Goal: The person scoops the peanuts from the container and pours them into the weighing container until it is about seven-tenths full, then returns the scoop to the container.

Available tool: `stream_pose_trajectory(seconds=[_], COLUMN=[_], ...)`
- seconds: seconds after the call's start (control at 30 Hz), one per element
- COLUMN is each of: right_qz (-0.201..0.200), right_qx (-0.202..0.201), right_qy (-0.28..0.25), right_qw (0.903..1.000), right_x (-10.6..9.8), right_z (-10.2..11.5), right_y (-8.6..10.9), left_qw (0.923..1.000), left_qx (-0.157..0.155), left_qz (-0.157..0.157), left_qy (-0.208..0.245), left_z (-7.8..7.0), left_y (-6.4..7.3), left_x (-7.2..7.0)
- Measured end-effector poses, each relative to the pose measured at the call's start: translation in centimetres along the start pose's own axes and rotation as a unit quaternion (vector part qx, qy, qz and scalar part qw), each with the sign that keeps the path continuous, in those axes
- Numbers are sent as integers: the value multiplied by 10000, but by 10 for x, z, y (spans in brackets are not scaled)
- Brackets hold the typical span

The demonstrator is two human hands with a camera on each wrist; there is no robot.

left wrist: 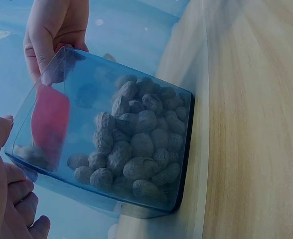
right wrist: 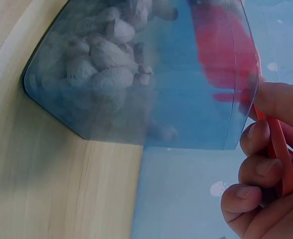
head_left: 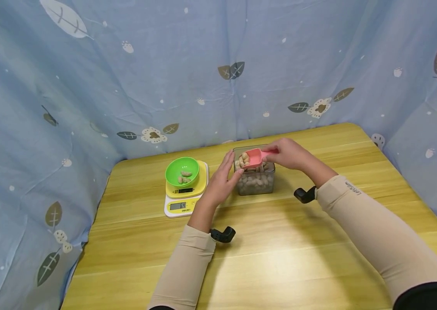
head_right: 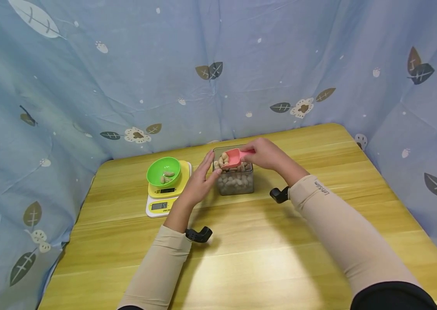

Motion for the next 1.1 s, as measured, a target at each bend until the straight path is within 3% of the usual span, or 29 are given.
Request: stream_pose_trajectory(seconds=[0.8,1.1], right_qz=[-184,-303], right_qx=[235,273], right_qy=[-410,-456], right_qw=[9987,9981], right_x=[-4,-11], right_z=[-18,-15], right_y=[10,10], left_qw=[9998,9995], left_qx=[98,89], left_qz=[-135,-319], left_qy=[-123,-22], left_z=[1,0], left_y=[-1,1], left_x=[-1,-9])
Point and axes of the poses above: each hand's wrist, its own y-axis away from the middle knuckle, its own x-axis out of the palm, z = x × y, the point moved 5 cm from there along -y, towards the middle knuckle, and after that the axes turned 3 degrees about -x, right-handed, at the moved point
